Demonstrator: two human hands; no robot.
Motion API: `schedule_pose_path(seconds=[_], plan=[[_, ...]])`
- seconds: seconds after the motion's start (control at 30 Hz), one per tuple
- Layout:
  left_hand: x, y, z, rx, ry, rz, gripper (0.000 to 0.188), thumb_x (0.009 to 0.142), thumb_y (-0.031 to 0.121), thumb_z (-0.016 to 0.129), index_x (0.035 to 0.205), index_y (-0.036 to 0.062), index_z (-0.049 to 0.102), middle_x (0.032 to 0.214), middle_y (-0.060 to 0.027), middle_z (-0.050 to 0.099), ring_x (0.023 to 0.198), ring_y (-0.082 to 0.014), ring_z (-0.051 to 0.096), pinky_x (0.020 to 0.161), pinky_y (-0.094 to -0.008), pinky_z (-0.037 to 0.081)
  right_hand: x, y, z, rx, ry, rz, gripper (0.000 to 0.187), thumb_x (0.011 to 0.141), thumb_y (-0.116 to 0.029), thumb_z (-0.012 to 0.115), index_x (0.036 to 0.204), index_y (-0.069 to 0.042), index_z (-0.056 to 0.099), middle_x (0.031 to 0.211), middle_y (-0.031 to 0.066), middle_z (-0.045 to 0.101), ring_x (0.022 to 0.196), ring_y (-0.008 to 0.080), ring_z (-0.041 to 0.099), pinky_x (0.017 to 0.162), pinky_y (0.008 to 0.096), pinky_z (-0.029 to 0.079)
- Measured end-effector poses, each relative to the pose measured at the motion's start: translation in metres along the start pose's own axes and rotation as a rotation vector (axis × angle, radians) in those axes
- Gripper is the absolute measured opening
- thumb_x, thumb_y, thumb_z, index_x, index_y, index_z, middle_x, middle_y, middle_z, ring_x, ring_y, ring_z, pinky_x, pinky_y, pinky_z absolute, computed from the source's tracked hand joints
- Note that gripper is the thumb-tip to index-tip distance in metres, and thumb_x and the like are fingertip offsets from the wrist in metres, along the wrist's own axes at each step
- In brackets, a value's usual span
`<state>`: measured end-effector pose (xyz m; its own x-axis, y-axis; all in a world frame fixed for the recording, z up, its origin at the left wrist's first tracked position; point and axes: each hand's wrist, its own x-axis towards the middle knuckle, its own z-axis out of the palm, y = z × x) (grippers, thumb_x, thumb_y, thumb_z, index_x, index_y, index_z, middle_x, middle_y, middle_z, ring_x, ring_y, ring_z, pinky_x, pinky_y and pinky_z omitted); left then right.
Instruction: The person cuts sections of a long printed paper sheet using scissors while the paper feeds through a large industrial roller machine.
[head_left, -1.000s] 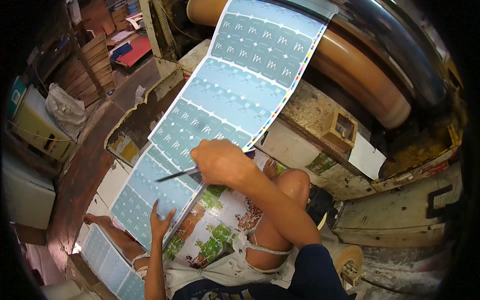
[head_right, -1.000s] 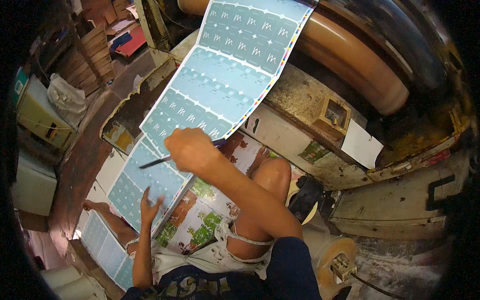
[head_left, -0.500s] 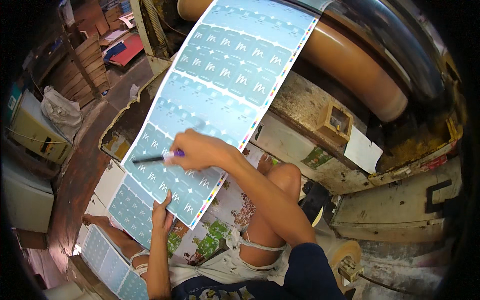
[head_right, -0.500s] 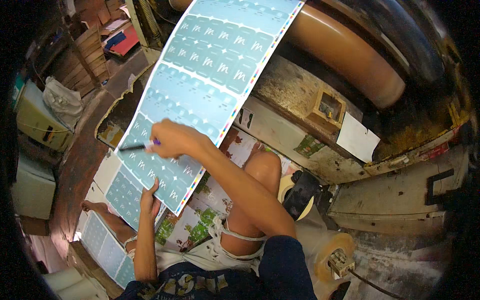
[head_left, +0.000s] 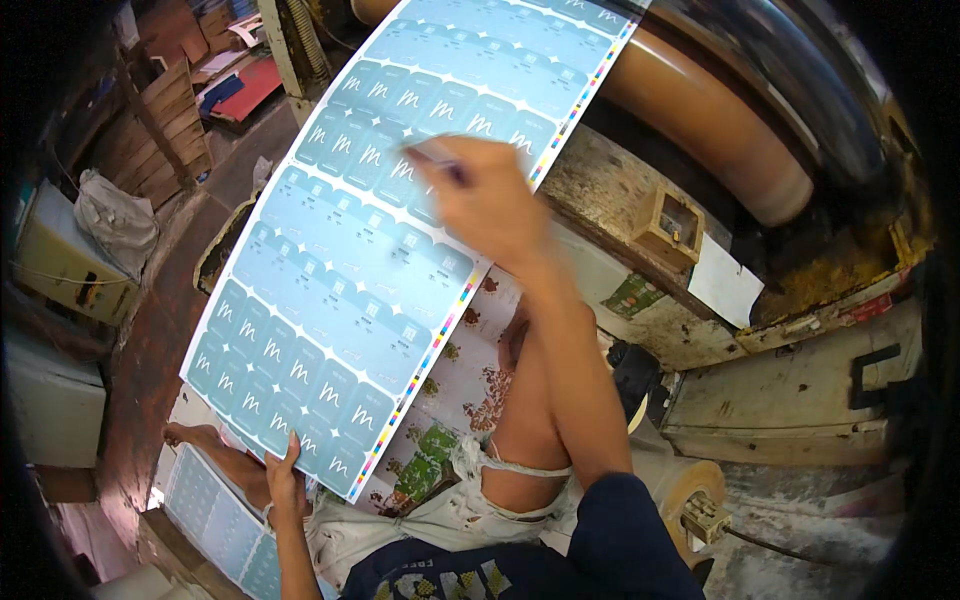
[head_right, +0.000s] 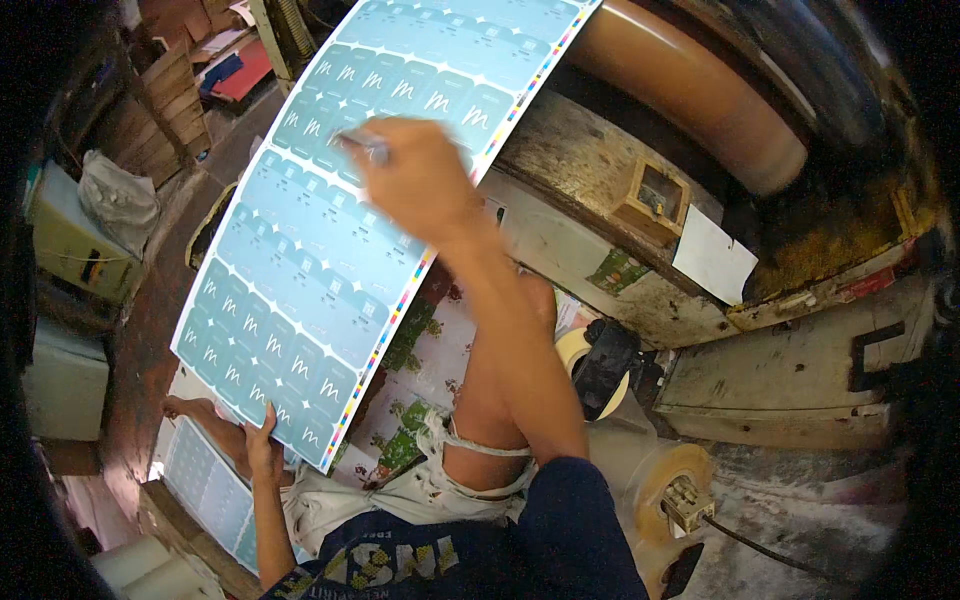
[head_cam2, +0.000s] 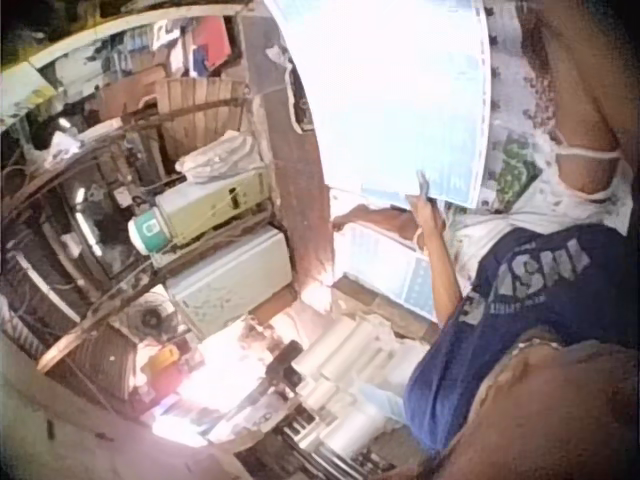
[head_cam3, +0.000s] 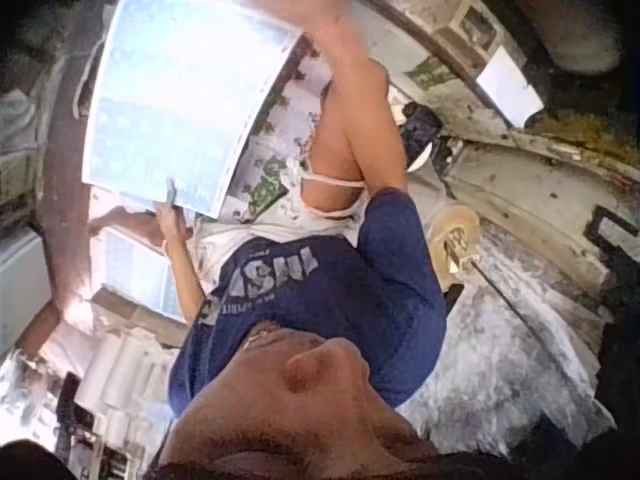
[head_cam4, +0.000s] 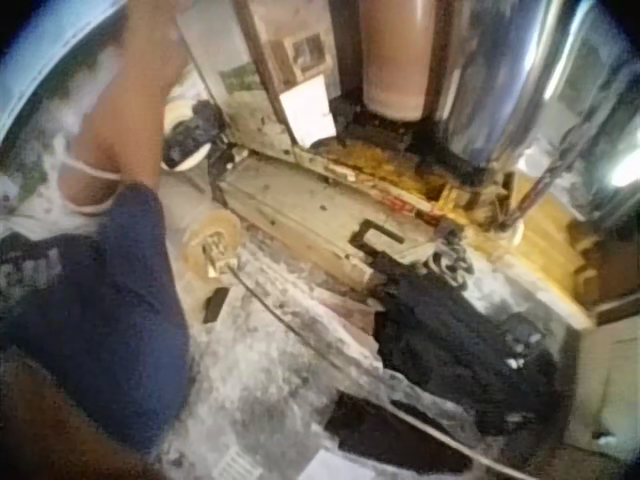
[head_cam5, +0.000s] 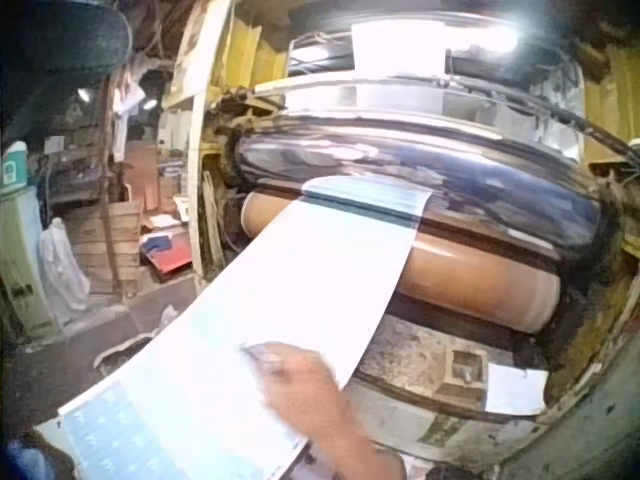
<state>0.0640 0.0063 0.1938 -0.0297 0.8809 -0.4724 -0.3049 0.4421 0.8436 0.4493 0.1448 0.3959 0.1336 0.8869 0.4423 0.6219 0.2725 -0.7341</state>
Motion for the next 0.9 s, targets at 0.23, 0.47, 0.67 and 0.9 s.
schedule_pose_path(seconds=[0.23,0.47,0.67,0.9], plan=[[-0.006,-0.002,-0.007,0.036,0.025,-0.047,0.036,0.089,0.015,0.069,0.118,0.0003,0.052,0.107,-0.0071,0.063,0.097,-0.0166,0.061,0.087,-0.0325,0.049,-0.161,0.089,-0.170,-0.584,0.343,0.633,0.043,0.072,-0.030,0.084,0.098,0.000,0.067,0.068,-0.0004,0.052,0.058,0.0085,0.041,0.051,0.0246,0.033],[-0.007,-0.012,-0.019,0.002,0.042,-0.060,0.041,0.089,0.011,0.068,0.123,-0.0025,0.050,0.111,-0.0084,0.062,0.099,-0.0174,0.061,0.087,-0.0318,0.050,-0.290,0.143,-0.213,-0.532,0.214,0.886,0.107,0.053,-0.040,0.094,0.129,0.016,0.044,0.116,0.0254,0.061,0.102,0.0317,0.061,0.087,0.0382,0.050],[-0.011,-0.019,-0.040,-0.047,0.075,-0.065,0.046,0.091,0.010,0.065,0.131,0.0014,0.044,0.117,-0.0092,0.060,0.104,-0.0189,0.059,0.089,-0.0343,0.050,-0.268,0.201,-0.247,-0.622,0.332,0.993,0.078,0.072,-0.043,0.082,0.122,0.009,0.054,0.085,0.0100,0.061,0.074,0.0189,0.058,0.064,0.0350,0.047],[-0.020,-0.026,-0.048,-0.143,0.161,-0.018,0.041,0.092,0.012,0.062,0.128,0.0040,0.044,0.122,-0.0092,0.057,0.109,-0.0226,0.058,0.093,-0.0395,0.049,-0.131,0.195,-0.251,-0.317,0.660,0.589,0.037,0.098,-0.034,0.056,0.115,-0.001,0.057,0.073,0.0023,0.057,0.045,0.0079,0.044,0.042,0.0258,0.036]])
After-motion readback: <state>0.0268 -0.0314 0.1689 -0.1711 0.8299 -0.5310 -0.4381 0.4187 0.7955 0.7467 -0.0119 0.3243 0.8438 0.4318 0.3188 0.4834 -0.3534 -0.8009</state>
